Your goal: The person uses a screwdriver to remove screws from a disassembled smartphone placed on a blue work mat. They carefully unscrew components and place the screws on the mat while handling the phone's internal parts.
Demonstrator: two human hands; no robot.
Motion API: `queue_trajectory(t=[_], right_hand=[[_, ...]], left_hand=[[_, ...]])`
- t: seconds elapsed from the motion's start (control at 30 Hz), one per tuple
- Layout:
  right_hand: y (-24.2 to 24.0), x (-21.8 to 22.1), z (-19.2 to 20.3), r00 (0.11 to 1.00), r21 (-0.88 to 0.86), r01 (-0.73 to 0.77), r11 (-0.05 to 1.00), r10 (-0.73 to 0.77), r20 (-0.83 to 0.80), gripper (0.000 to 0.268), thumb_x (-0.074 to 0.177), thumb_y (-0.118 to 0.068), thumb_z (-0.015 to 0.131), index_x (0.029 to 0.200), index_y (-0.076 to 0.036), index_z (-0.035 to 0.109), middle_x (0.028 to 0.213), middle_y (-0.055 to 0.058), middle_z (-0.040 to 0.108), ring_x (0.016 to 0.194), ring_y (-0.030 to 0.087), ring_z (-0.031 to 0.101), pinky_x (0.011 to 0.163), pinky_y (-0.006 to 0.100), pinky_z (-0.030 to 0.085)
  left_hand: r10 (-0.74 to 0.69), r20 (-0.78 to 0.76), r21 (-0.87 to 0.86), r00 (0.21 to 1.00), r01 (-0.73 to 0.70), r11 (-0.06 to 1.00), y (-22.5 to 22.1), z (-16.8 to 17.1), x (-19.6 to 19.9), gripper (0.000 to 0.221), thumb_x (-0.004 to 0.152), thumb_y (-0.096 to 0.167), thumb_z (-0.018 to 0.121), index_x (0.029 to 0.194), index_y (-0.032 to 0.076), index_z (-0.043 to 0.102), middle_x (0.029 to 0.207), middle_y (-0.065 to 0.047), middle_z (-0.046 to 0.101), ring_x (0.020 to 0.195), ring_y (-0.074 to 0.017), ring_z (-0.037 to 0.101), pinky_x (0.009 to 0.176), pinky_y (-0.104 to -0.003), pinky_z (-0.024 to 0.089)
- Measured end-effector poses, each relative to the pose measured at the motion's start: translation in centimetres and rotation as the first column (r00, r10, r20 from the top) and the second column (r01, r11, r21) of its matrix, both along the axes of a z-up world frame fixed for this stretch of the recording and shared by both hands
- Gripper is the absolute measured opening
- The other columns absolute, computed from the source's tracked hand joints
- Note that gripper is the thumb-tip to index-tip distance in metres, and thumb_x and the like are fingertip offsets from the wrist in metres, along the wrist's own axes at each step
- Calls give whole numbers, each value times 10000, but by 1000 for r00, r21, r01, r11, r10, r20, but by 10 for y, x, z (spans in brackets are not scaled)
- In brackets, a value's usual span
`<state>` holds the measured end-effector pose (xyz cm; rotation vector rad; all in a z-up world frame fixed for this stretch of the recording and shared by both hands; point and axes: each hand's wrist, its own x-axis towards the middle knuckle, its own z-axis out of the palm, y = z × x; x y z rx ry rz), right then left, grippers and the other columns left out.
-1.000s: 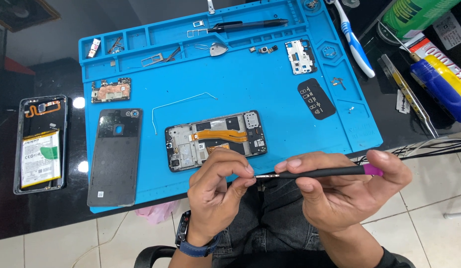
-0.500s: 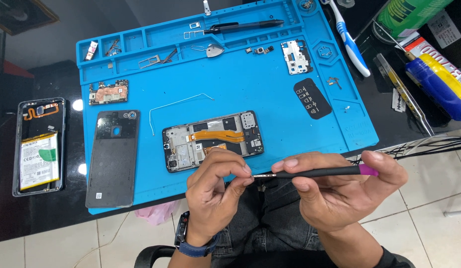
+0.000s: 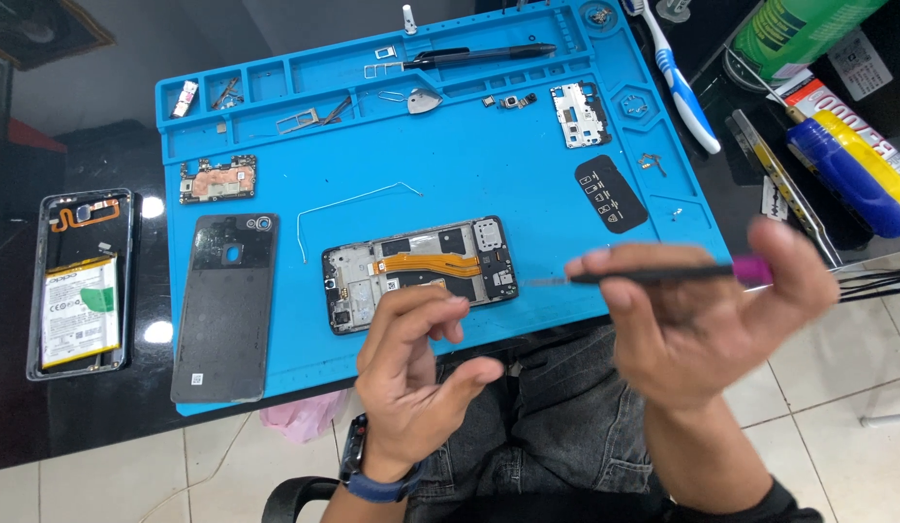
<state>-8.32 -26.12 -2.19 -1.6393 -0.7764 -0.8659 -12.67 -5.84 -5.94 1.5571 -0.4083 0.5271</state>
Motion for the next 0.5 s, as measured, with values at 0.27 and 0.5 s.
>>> queue_trajectory(t=[0.27,0.5], right_hand=[[-19,44,10,966,-276,-236,932,193,-174,638,1033,71,663,1448,-101,210,1028,292,701,898,335,797,754,347,691],[-10,82,41,938,-394,-337,855,273,-211,668,1010,79,769,1462,2,284,1283,298,513,1071,361,828,935,381,740]], left_hand=[[-154,224,555,962,4,832,40,88,49,320,1018,342,593,1103,39,654,1011,-132,678,879,-259,641,734,-367,487],[-320,-81,962,944,158,222,49,88,157,345,866,311,840,1141,145,714,1007,-82,679,960,-376,626,728,-532,463]])
